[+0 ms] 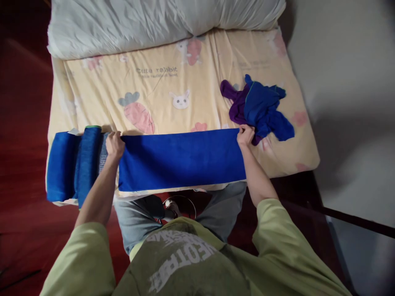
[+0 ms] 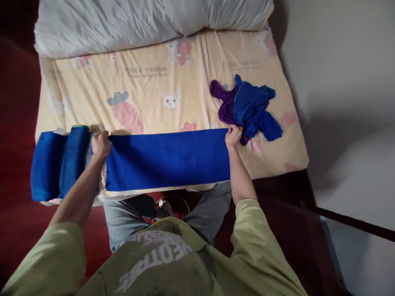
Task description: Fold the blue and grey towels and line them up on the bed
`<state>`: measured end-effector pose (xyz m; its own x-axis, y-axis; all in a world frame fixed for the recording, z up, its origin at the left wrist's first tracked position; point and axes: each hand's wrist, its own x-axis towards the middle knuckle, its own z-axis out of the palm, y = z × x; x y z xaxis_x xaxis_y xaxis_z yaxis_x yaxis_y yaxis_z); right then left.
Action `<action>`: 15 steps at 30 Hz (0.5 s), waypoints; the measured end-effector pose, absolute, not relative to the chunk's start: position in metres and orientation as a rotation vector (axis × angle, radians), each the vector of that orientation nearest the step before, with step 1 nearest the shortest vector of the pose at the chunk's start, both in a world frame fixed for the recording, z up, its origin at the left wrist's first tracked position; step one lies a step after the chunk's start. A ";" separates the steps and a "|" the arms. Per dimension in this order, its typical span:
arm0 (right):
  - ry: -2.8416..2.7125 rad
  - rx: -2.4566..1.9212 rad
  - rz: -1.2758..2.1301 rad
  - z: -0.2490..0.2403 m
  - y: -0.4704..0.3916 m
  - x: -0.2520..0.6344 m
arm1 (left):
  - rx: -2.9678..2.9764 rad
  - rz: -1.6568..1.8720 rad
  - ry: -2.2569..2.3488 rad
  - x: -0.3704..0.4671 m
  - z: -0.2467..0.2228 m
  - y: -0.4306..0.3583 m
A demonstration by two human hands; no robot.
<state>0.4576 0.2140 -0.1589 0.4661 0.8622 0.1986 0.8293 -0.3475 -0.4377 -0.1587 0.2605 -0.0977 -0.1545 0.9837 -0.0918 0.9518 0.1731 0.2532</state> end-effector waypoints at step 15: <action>-1.607 -2.561 0.110 -0.176 0.183 0.414 | 1.727 0.411 2.319 -0.115 -0.148 0.210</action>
